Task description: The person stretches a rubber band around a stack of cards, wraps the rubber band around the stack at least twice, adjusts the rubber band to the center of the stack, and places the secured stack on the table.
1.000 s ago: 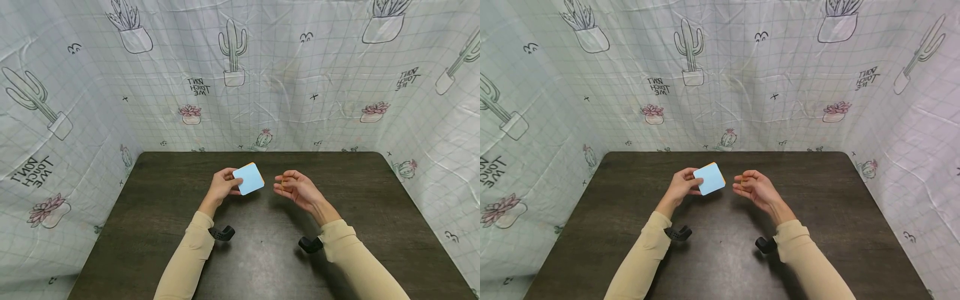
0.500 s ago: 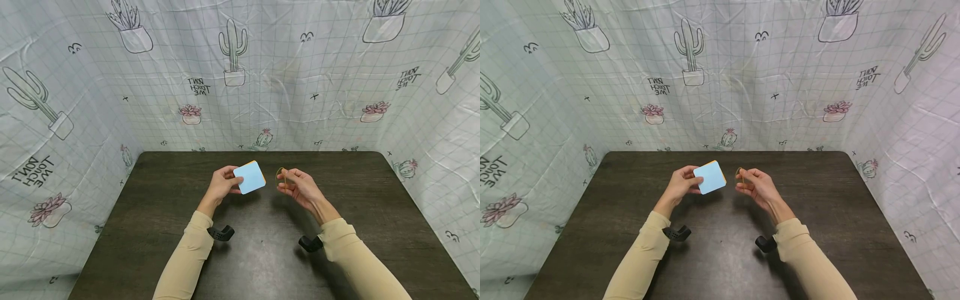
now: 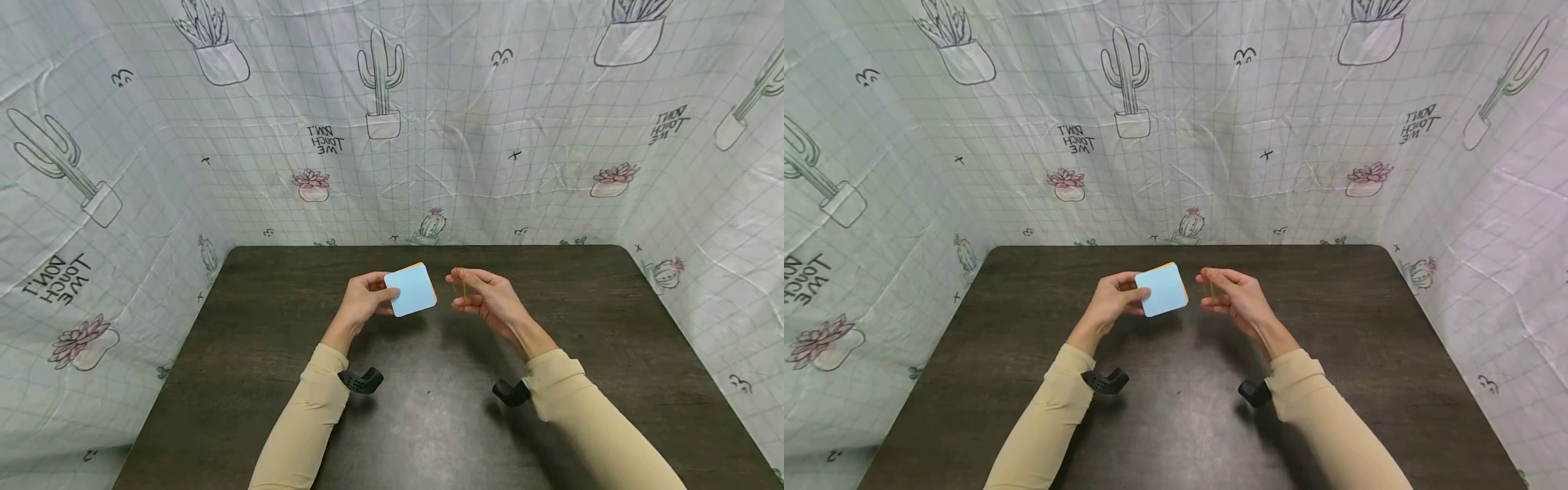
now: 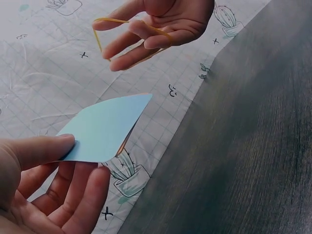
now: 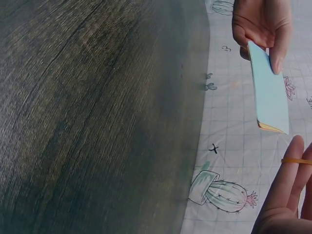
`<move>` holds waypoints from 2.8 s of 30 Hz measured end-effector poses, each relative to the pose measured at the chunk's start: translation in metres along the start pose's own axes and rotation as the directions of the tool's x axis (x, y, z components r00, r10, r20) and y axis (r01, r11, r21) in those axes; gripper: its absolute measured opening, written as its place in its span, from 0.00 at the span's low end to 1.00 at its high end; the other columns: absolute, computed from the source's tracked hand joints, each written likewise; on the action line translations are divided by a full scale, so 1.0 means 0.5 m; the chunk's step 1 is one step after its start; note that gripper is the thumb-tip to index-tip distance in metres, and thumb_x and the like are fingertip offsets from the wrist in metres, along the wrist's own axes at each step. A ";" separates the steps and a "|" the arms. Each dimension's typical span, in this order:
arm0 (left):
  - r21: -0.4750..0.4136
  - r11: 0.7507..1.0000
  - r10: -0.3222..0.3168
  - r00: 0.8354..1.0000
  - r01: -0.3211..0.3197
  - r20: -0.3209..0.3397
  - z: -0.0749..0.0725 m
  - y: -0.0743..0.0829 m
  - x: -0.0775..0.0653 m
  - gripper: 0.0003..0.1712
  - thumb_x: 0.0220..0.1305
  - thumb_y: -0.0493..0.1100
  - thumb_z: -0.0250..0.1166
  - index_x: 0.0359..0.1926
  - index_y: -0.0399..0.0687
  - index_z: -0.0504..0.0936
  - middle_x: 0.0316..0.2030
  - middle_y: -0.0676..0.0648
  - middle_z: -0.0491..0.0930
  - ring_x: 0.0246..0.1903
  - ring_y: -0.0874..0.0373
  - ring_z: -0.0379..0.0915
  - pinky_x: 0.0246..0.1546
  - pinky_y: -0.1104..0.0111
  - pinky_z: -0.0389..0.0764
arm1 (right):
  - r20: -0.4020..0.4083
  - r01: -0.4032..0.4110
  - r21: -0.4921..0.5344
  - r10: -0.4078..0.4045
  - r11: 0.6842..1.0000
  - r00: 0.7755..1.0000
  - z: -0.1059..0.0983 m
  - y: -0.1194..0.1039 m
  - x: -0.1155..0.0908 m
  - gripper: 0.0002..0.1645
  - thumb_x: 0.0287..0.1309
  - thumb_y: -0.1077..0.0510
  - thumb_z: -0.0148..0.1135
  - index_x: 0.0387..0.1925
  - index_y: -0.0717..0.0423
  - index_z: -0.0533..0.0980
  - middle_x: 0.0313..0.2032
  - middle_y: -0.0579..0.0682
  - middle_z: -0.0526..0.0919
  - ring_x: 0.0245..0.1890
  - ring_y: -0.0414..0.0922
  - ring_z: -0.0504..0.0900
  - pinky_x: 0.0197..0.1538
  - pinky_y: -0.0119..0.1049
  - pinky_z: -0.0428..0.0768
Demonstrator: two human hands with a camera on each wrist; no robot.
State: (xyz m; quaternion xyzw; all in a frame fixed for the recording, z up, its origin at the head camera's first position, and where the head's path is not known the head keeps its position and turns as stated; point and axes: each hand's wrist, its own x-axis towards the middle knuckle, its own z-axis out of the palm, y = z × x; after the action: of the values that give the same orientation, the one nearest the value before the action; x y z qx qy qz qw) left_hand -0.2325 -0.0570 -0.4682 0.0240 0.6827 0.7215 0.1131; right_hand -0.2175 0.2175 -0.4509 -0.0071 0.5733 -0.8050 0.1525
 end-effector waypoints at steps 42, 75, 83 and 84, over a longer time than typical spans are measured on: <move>-0.055 0.997 0.060 0.996 -0.056 0.067 0.029 0.011 0.002 0.16 0.62 0.28 0.70 0.51 0.26 0.83 0.34 0.44 0.85 0.28 0.56 0.83 0.35 0.53 0.88 | 0.152 0.055 -0.360 0.001 0.931 0.988 0.011 -0.028 0.018 0.37 0.74 0.47 0.57 0.74 0.60 0.59 0.69 0.62 0.67 0.35 0.64 0.87 0.41 0.49 0.88; -0.033 0.997 0.073 0.990 -0.070 0.124 0.039 0.013 0.000 0.16 0.62 0.28 0.69 0.50 0.26 0.83 0.37 0.40 0.86 0.30 0.55 0.84 0.44 0.38 0.80 | 0.101 -0.011 -0.501 0.071 0.865 0.992 0.015 -0.017 0.027 0.35 0.70 0.44 0.61 0.70 0.57 0.67 0.61 0.64 0.74 0.28 0.59 0.86 0.38 0.49 0.88; -0.043 0.995 0.090 0.988 -0.085 0.124 0.039 0.012 0.003 0.15 0.62 0.28 0.69 0.50 0.25 0.83 0.36 0.42 0.86 0.29 0.56 0.84 0.38 0.46 0.86 | 0.093 -0.020 -0.501 0.077 0.865 0.993 0.017 -0.017 0.027 0.35 0.69 0.44 0.62 0.69 0.58 0.68 0.59 0.64 0.75 0.24 0.52 0.85 0.36 0.46 0.88; -0.044 0.995 0.091 0.988 -0.086 0.123 0.039 0.011 0.003 0.15 0.62 0.28 0.69 0.50 0.25 0.83 0.36 0.42 0.86 0.29 0.55 0.84 0.37 0.48 0.87 | 0.094 -0.021 -0.500 0.078 0.866 0.993 0.017 -0.015 0.027 0.35 0.69 0.44 0.62 0.69 0.58 0.68 0.60 0.64 0.75 0.24 0.52 0.85 0.36 0.46 0.88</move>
State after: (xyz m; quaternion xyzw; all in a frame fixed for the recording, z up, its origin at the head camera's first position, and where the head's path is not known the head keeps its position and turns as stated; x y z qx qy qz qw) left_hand -0.2312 -0.0380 -0.4614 0.0970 0.6585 0.7359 0.1239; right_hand -0.2306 0.2086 -0.4432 -0.0761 0.7522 -0.6240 0.1975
